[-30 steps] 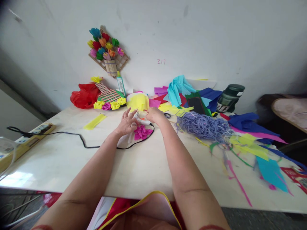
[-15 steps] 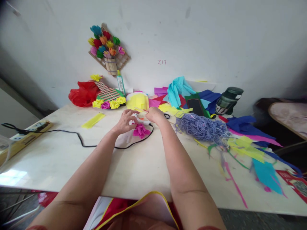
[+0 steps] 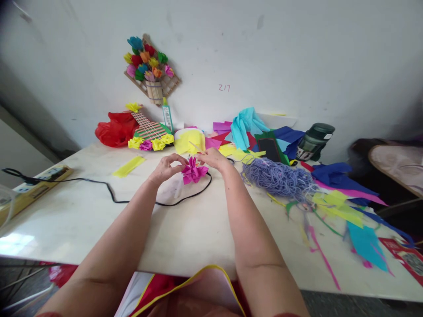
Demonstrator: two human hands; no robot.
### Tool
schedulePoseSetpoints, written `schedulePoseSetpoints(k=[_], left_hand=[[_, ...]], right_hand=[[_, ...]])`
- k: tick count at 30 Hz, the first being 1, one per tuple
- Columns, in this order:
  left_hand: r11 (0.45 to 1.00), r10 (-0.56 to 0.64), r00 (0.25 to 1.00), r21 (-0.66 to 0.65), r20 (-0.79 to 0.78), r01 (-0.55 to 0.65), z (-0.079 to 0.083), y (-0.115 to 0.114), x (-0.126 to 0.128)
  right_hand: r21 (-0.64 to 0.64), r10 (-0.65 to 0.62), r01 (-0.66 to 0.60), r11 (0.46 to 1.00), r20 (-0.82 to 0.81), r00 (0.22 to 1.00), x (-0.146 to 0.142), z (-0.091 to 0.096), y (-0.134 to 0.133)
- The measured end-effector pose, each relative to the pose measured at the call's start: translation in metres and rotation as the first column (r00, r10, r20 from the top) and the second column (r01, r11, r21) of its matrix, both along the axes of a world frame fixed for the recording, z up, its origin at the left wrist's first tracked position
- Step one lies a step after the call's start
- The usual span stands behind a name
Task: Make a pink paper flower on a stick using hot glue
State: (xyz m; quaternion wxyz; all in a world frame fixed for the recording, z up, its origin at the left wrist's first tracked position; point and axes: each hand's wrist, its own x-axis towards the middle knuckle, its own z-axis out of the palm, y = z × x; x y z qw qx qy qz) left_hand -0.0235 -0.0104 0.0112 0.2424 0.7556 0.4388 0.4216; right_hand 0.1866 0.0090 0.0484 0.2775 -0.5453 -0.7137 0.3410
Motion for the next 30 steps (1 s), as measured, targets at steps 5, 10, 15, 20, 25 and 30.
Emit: schedulePoseSetpoints(k=[5, 10, 15, 20, 25, 30], left_hand=[[0.996, 0.008, 0.993, -0.087, 0.116, 0.002, -0.006, 0.005, 0.001], [0.995, 0.001, 0.985, -0.096, 0.174, 0.016, -0.009, 0.007, 0.002], [0.993, -0.016, 0.980, -0.112, 0.200, 0.039, -0.010, 0.007, 0.004], [0.989, -0.041, 0.970, -0.127, 0.239, 0.073, -0.011, 0.007, 0.006], [0.989, -0.047, 0.965, -0.126, 0.258, 0.082, -0.014, 0.009, 0.007], [0.989, -0.051, 0.963, -0.119, 0.265, 0.085, -0.015, 0.010, 0.008]], right_hand=[[-0.017, 0.047, -0.050, 0.999, -0.115, 0.992, -0.003, 0.001, -0.004], [-0.018, 0.048, -0.052, 0.999, -0.153, 0.987, -0.005, 0.004, -0.008], [-0.006, 0.031, -0.032, 0.999, -0.130, 0.991, -0.007, 0.005, -0.009], [-0.014, 0.012, -0.014, 1.000, -0.096, 0.995, -0.008, 0.002, -0.008], [0.010, -0.003, 0.004, 1.000, -0.077, 0.997, -0.007, -0.006, -0.002], [0.024, 0.002, -0.001, 1.000, -0.051, 0.999, -0.007, -0.010, 0.001]])
